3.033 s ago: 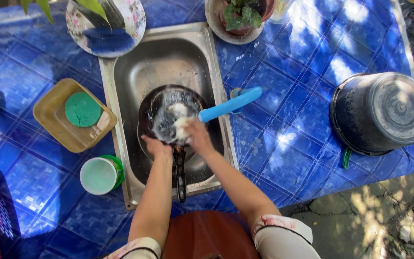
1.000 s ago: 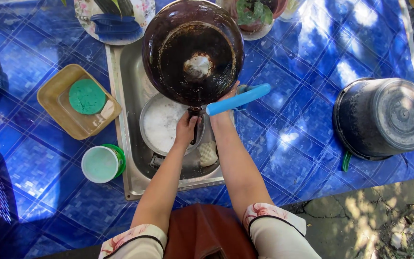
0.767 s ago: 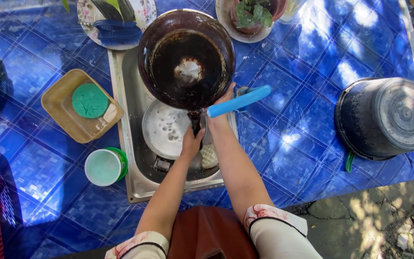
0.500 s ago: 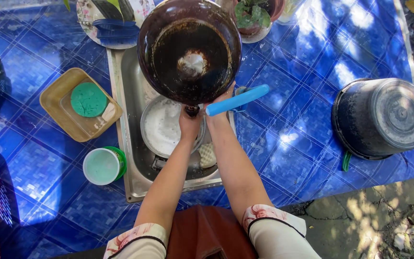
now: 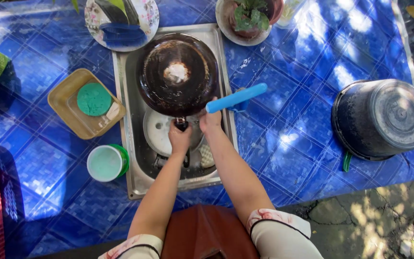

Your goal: The person scrubs a pot, a pan, and a plastic container with a sponge in a sink, rinsing each under a faucet. After cleaning the pot and pan, they set them on the table and finish by washing the container.

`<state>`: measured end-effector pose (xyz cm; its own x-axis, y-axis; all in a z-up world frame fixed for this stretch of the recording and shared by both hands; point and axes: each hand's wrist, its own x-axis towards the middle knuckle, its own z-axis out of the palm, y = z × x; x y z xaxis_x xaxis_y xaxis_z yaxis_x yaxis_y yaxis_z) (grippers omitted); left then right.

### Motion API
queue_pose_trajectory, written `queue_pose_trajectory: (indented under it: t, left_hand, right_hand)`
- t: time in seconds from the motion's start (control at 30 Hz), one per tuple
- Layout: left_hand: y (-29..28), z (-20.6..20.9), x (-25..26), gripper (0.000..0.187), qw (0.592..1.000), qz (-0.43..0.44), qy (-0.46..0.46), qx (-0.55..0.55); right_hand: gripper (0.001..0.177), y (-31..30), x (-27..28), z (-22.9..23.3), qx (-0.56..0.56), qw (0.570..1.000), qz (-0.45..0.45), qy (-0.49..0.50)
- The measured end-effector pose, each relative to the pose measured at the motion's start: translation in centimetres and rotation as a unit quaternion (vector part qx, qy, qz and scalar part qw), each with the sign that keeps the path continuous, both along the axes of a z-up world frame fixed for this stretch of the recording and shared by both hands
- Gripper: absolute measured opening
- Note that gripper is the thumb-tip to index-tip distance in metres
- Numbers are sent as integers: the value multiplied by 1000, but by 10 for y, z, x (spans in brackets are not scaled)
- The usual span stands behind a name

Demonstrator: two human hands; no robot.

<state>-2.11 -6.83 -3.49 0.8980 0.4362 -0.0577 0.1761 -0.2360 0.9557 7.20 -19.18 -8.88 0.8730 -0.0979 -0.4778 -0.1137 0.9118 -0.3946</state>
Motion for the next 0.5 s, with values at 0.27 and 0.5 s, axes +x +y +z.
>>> queue_pose_trajectory:
  t: [0.27, 0.5]
  left_hand:
    - [42, 34, -55, 45, 994, 46, 64, 71]
    - [39, 48, -87, 44, 992, -8, 107, 69]
  right_hand:
    - [24, 5, -16, 44, 3, 976, 173, 131]
    - [36, 3, -18, 83, 190, 964, 182, -24]
